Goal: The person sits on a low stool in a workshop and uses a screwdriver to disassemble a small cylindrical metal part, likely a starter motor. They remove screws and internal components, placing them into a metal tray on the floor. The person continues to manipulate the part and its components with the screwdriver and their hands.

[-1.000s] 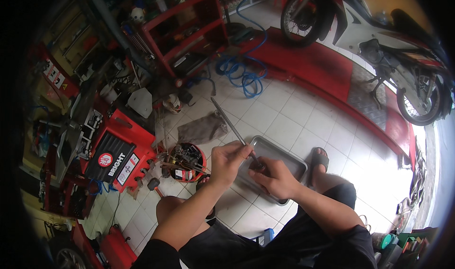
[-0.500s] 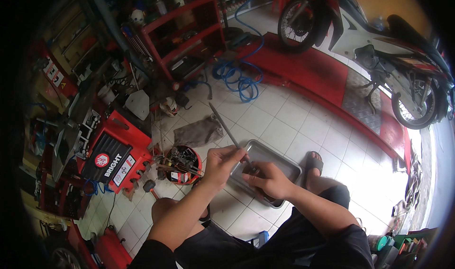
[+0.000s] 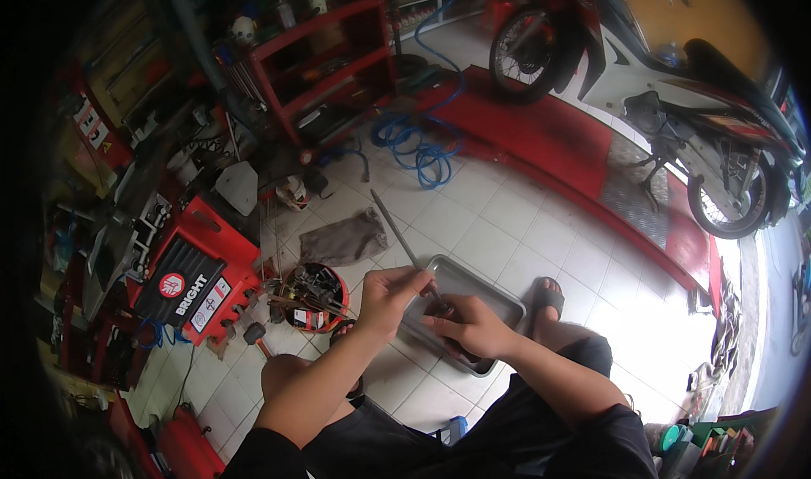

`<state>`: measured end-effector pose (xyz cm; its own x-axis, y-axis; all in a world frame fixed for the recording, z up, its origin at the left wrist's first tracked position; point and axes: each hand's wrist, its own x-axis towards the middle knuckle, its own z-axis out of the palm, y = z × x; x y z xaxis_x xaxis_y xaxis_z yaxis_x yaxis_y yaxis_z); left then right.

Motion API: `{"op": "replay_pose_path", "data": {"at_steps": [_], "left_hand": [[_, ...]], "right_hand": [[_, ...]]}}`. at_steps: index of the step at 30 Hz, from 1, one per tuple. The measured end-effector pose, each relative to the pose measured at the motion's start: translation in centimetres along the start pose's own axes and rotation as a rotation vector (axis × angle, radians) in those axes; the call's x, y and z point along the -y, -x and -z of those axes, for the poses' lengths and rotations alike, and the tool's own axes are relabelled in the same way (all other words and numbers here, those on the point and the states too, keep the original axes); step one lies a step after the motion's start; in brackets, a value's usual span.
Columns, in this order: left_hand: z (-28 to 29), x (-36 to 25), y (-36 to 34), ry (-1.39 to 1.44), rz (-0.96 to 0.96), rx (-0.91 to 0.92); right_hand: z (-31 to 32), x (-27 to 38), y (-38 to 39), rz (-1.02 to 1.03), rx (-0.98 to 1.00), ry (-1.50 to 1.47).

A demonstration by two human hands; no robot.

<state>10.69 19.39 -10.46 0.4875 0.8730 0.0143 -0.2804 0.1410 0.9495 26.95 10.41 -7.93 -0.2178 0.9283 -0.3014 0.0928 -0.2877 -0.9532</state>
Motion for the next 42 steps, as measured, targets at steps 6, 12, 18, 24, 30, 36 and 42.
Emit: {"op": "replay_pose_path", "data": {"at_steps": [6, 12, 18, 24, 30, 36, 42], "left_hand": [[0.0, -0.5, 0.2, -0.01, 0.008, -0.007], [0.1, -0.4, 0.3, -0.026, 0.009, -0.031], [-0.2, 0.1, 0.0, 0.011, 0.017, -0.028], [1.0, -0.3, 0.1, -0.021, 0.01, -0.061], [1.0, 0.8, -0.5, -0.122, -0.032, 0.12], [1.9, 0.7, 0.8, -0.434, 0.034, 0.146], [2.7, 1.5, 1.6, -0.819, 0.184, 0.326]], "right_hand": [[0.2, 0.0, 0.0, 0.035, -0.004, 0.065], [0.1, 0.3, 0.1, 0.032, 0.035, -0.013], [0.7, -1.1, 0.0, 0.044, 0.023, -0.102], [0.4, 1.4, 0.1, -0.056, 0.047, -0.145], [0.7, 0.1, 0.2, -0.019, -0.14, -0.288], [-0.3, 0.7, 0.2, 0.033, -0.368, -0.558], [1.2, 0.4, 0.5, 0.072, -0.405, -0.537]]}}
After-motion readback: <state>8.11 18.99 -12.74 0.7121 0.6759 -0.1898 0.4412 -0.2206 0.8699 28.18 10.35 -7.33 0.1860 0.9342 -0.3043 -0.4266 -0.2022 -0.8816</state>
